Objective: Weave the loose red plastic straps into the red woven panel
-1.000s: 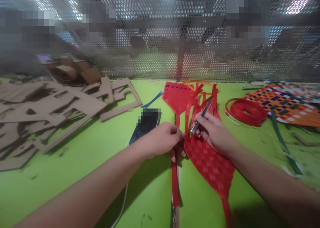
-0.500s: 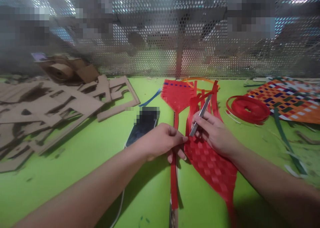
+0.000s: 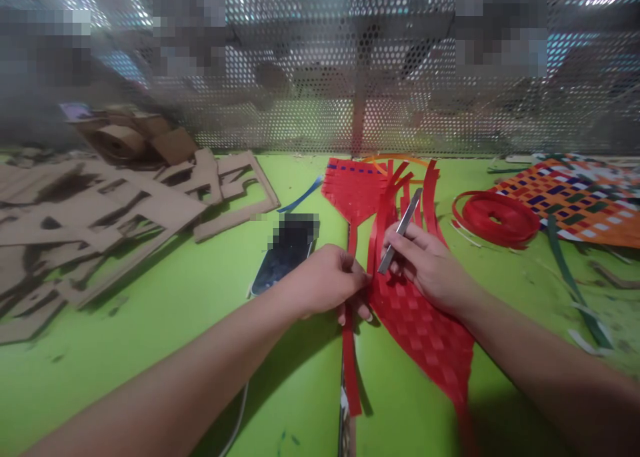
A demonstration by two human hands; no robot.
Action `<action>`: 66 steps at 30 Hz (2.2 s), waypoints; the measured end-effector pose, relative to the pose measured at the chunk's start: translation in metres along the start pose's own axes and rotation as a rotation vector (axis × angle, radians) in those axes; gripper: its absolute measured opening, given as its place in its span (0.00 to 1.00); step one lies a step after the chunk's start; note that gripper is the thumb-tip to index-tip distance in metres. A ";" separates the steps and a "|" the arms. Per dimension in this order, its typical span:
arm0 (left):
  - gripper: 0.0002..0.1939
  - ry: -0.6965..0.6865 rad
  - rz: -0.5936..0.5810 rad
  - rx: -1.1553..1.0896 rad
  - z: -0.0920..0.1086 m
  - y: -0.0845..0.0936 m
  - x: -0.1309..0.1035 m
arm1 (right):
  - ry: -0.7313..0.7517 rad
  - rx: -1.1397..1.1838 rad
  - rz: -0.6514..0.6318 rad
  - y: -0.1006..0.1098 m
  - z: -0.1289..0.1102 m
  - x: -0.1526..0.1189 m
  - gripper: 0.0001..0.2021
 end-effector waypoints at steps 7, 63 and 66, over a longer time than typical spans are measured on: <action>0.15 0.011 0.010 0.019 -0.001 -0.002 -0.002 | 0.099 0.084 0.081 -0.003 -0.028 -0.003 0.18; 0.13 0.017 0.242 0.157 -0.005 0.016 -0.010 | -0.452 -0.199 0.198 0.089 -0.041 -0.038 0.19; 0.12 0.020 0.245 0.193 -0.006 0.016 -0.011 | -0.430 -0.253 0.244 0.090 -0.038 -0.038 0.17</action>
Point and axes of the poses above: each hand's wrist, its own x-axis towards the middle knuckle, its own y-axis out of the back of the hand, z = x × y, the point moved 3 cm from there along x, towards the middle knuckle, and after that the axes turned 14 degrees about x, right-handed, at the moved point
